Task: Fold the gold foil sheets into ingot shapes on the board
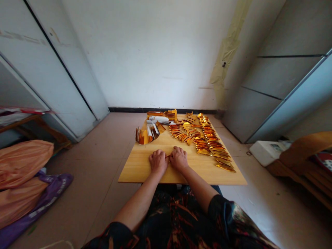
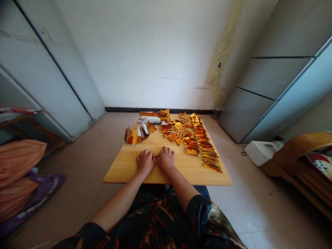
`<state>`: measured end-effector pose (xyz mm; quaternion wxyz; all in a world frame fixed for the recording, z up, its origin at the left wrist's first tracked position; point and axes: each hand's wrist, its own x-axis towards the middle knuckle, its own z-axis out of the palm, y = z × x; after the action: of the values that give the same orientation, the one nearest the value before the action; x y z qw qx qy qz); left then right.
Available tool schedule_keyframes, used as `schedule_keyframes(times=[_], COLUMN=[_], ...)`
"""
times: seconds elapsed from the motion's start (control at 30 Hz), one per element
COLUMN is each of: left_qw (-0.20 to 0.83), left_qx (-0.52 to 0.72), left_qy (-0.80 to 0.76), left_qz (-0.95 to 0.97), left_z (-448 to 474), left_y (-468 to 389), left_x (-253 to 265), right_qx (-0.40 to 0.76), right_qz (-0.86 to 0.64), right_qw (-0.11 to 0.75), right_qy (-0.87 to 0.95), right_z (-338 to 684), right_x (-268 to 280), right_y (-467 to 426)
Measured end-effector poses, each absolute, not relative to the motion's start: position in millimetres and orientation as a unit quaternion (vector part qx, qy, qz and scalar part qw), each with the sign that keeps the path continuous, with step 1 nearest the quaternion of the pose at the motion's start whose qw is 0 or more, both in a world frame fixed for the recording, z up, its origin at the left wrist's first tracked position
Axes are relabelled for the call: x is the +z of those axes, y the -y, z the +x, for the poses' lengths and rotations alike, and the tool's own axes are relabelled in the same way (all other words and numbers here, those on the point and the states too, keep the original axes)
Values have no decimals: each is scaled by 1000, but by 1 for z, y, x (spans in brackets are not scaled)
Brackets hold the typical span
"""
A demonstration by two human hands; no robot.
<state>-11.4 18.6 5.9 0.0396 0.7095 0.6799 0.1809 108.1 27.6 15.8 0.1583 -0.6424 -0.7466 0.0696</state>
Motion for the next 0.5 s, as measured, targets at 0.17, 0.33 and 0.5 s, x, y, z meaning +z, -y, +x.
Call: schedule_keyframes(times=[0.17, 0.33, 0.5], left_qw=[57, 52, 56], left_qx=[183, 189, 200], left_qy=[-693, -695, -689], left_qz=[695, 692, 694], left_z=[-10, -10, -10], left_y=[-18, -18, -17], left_x=[8, 7, 5], right_qx=[65, 59, 57], right_qz=[-676, -690, -676], right_qw=[125, 119, 160], right_qy=[723, 711, 717], right_z=[116, 120, 122], right_x=[17, 19, 14], right_y=[-27, -24, -22])
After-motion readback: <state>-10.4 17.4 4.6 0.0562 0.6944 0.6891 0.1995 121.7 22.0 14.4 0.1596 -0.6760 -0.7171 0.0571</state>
